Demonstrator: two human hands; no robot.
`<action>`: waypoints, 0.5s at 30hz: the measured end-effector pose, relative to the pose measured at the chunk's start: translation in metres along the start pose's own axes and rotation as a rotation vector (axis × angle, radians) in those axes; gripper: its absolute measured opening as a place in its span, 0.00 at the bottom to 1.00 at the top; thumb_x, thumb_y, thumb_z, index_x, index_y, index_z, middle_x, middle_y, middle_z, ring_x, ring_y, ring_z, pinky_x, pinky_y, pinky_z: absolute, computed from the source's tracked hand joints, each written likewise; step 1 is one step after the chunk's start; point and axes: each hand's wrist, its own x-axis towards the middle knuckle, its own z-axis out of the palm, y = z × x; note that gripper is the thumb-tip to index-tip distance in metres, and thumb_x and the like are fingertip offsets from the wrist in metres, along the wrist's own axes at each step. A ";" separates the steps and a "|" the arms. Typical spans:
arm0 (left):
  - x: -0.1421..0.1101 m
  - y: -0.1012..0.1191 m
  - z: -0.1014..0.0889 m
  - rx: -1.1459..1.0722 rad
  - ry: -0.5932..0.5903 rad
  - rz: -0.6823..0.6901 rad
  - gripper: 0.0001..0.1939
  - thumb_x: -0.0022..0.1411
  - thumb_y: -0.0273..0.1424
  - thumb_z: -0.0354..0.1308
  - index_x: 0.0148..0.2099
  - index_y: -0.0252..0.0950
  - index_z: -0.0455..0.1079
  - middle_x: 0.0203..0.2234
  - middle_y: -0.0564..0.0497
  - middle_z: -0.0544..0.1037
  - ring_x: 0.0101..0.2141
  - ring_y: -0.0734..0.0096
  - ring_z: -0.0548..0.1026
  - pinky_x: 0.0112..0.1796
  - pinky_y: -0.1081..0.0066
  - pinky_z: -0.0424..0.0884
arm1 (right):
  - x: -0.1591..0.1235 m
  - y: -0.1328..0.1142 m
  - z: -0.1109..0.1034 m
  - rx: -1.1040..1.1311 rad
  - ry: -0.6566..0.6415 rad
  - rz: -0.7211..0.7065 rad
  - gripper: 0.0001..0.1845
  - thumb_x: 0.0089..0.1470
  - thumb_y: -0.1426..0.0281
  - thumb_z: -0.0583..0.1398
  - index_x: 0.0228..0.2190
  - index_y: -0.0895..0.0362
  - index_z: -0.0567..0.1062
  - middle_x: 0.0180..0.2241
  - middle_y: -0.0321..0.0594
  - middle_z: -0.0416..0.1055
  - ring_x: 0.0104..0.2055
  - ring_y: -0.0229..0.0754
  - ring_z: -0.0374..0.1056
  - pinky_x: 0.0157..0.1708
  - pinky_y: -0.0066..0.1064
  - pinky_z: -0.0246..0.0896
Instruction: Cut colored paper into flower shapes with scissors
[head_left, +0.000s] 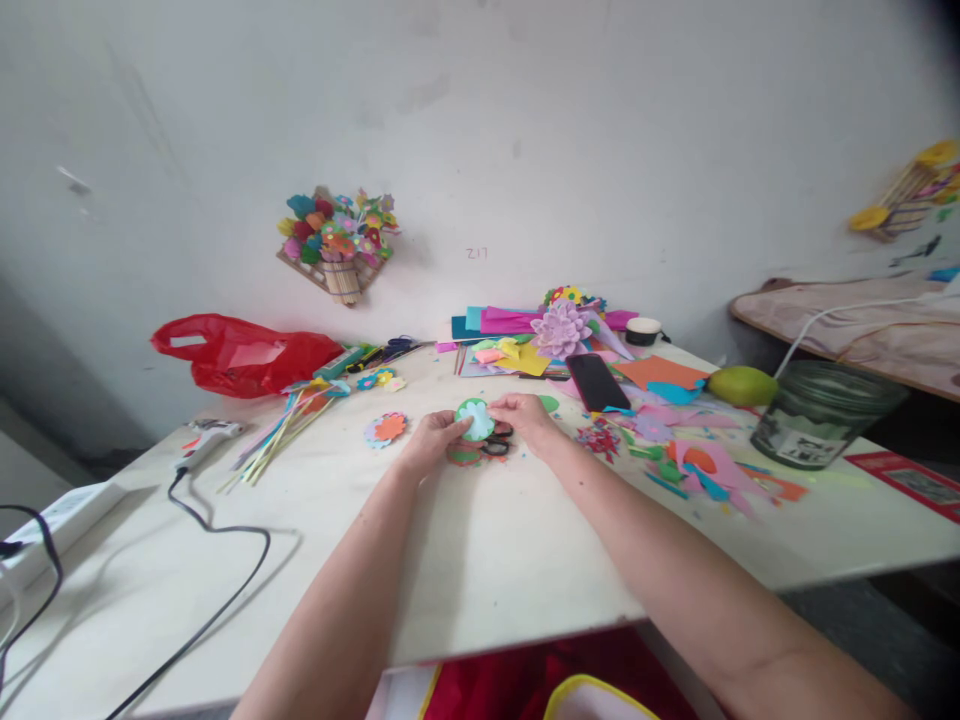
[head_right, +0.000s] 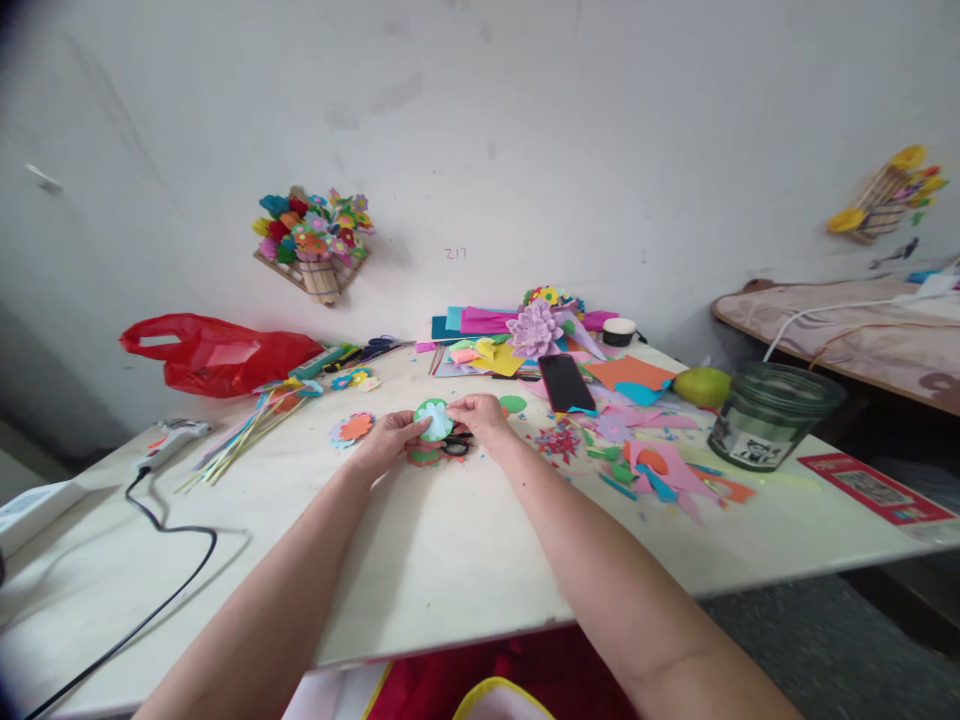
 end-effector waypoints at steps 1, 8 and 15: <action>0.000 0.000 0.000 0.005 0.002 -0.008 0.21 0.44 0.42 0.69 0.34 0.31 0.71 0.25 0.46 0.79 0.26 0.64 0.79 0.29 0.69 0.75 | 0.000 0.000 0.000 -0.007 0.002 -0.001 0.05 0.35 0.74 0.67 0.20 0.60 0.75 0.17 0.32 0.71 0.19 0.33 0.64 0.20 0.25 0.61; 0.001 -0.001 -0.001 0.036 0.012 -0.014 0.20 0.45 0.43 0.68 0.31 0.32 0.70 0.22 0.46 0.79 0.25 0.64 0.79 0.28 0.70 0.75 | 0.000 0.001 0.000 -0.039 0.010 -0.024 0.08 0.36 0.73 0.67 0.22 0.59 0.73 0.18 0.31 0.69 0.18 0.32 0.63 0.19 0.24 0.60; -0.001 0.003 0.002 0.030 0.030 -0.008 0.21 0.43 0.43 0.69 0.31 0.31 0.70 0.22 0.47 0.78 0.23 0.65 0.78 0.29 0.70 0.74 | -0.004 -0.002 0.000 0.021 -0.036 -0.026 0.13 0.44 0.62 0.64 0.26 0.59 0.72 0.20 0.33 0.69 0.21 0.34 0.64 0.17 0.23 0.58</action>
